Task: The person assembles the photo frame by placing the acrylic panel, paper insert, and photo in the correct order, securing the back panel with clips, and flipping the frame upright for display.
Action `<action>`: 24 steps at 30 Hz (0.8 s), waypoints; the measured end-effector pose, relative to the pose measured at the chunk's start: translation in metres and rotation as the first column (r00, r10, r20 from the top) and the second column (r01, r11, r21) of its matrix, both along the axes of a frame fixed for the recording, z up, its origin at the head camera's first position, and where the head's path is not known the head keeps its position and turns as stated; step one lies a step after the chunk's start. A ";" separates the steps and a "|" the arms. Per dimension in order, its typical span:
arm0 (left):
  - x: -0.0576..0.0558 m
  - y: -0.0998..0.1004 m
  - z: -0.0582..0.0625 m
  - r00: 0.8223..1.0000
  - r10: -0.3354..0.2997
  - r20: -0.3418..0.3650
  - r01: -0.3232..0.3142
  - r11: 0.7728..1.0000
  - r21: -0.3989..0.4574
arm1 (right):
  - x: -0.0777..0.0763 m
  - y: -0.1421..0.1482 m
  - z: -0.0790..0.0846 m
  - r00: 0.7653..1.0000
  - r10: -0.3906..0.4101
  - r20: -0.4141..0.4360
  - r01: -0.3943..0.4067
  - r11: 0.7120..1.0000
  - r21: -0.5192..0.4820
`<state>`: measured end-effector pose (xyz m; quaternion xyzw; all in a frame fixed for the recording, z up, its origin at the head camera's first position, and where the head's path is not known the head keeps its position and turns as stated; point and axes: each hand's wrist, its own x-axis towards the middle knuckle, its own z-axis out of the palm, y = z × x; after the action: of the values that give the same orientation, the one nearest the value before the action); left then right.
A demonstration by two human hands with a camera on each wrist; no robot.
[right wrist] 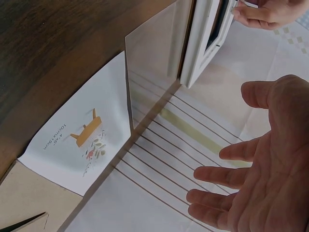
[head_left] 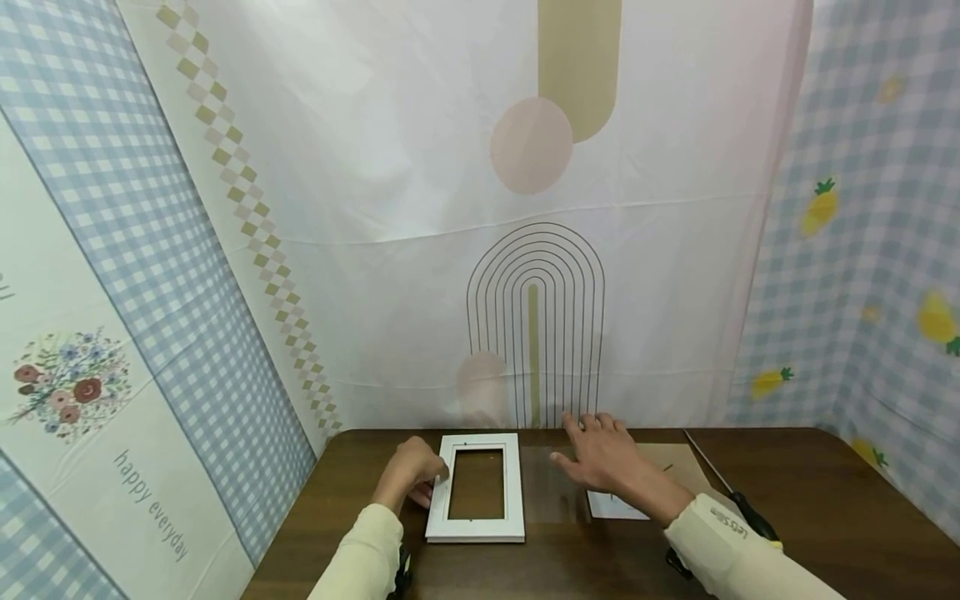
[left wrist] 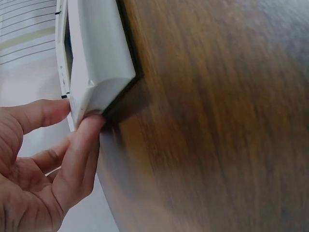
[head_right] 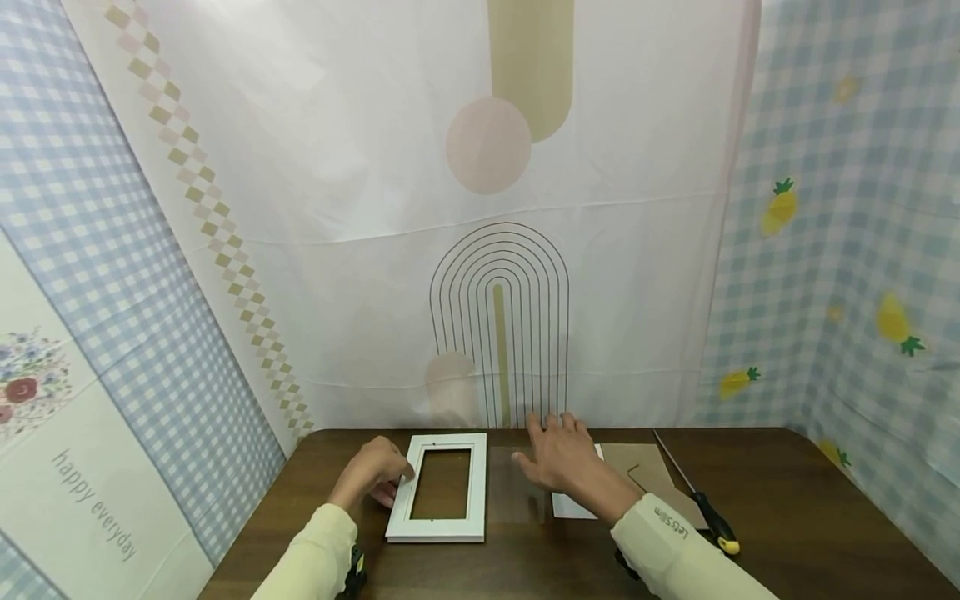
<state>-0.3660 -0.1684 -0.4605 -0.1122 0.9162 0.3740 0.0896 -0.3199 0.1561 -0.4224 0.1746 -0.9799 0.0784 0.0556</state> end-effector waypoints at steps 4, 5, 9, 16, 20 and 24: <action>-0.001 -0.001 -0.001 1.000 0.002 0.014 -0.002 1.000 0.010 | -0.001 -0.002 -0.002 1.000 0.009 0.003 -0.009 1.000 -0.004; -0.001 -0.001 -0.001 1.000 0.003 0.017 -0.003 1.000 0.014 | -0.001 -0.003 -0.003 1.000 0.011 0.002 -0.011 1.000 -0.003; -0.001 -0.002 -0.003 1.000 0.003 0.022 -0.003 1.000 0.029 | -0.002 -0.004 -0.006 1.000 0.015 0.004 -0.015 1.000 -0.004; -0.001 -0.004 -0.003 1.000 -0.002 0.017 0.001 1.000 0.030 | -0.004 -0.006 -0.009 1.000 0.023 0.009 -0.023 1.000 -0.008; -0.002 -0.004 -0.002 1.000 0.005 0.023 -0.006 0.999 0.045 | -0.005 -0.007 -0.011 1.000 0.028 0.005 -0.028 1.000 -0.003; -0.003 -0.003 -0.001 0.999 0.007 0.032 -0.009 0.998 0.056 | -0.007 -0.008 -0.013 1.000 0.026 0.011 -0.026 1.000 -0.002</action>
<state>-0.3686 -0.1718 -0.4614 -0.1192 0.9033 0.3983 0.1059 -0.3266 0.1484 -0.4357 0.1869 -0.9778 0.0812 0.0494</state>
